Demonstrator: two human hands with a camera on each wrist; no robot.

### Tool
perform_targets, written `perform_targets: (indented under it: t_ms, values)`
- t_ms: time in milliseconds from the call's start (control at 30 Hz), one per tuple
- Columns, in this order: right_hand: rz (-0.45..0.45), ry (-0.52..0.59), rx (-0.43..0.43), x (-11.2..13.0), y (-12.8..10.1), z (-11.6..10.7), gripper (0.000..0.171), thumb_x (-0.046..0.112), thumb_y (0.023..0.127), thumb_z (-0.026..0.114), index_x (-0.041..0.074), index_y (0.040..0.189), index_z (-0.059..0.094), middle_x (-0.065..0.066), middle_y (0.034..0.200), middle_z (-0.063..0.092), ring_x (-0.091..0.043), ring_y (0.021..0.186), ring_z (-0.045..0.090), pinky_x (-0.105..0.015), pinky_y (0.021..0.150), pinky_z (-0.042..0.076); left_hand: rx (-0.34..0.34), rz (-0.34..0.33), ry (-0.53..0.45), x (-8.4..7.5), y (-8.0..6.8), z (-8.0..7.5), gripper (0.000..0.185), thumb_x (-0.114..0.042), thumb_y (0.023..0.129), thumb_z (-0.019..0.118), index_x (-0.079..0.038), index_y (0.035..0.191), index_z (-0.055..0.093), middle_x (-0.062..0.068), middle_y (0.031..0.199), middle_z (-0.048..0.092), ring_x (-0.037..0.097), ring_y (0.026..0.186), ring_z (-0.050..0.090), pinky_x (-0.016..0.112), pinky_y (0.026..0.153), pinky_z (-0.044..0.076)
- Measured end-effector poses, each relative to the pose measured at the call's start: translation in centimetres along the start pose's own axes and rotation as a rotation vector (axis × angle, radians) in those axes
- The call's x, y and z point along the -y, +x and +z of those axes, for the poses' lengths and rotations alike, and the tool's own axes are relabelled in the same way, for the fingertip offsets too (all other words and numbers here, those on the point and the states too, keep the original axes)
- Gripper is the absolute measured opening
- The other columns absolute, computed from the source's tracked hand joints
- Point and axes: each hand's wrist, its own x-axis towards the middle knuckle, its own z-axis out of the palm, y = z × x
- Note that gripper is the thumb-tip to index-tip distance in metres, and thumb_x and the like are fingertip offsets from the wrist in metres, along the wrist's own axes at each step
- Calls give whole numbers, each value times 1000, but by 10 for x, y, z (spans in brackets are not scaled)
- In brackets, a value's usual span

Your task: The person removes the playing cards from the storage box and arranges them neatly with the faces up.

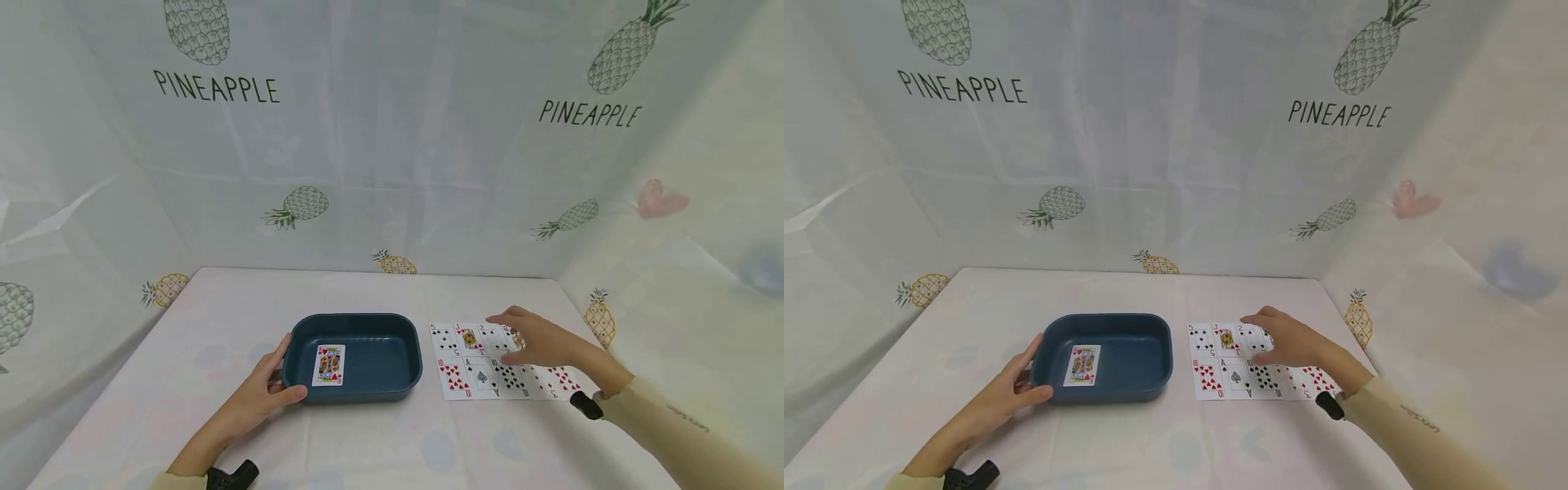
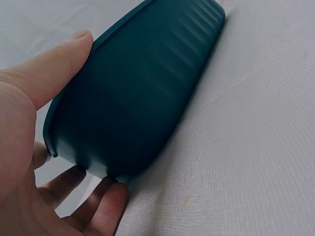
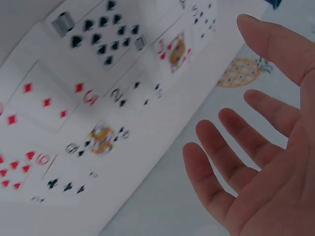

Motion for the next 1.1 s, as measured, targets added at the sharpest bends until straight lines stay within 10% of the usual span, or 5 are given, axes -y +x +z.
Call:
perform_targets:
  t_ms: [667, 1100]
  values:
    - [-234, 118, 56, 154, 130, 44, 76, 38, 93, 83, 13, 158, 51, -14, 144, 55, -30, 129, 58, -49, 108, 51, -15, -11, 12, 2, 0, 2, 107, -33, 97, 81, -30, 173, 6, 20, 161, 25, 34, 134, 56, 31, 103, 53]
    - [-222, 42, 152, 202, 165, 94, 80, 44, 91, 84, 16, 159, 51, -9, 146, 54, -22, 123, 57, -42, 96, 53, 31, 30, -35, 0, -2, 0, 105, -29, 99, 79, -28, 173, 4, 23, 162, 21, 38, 137, 55, 28, 100, 54]
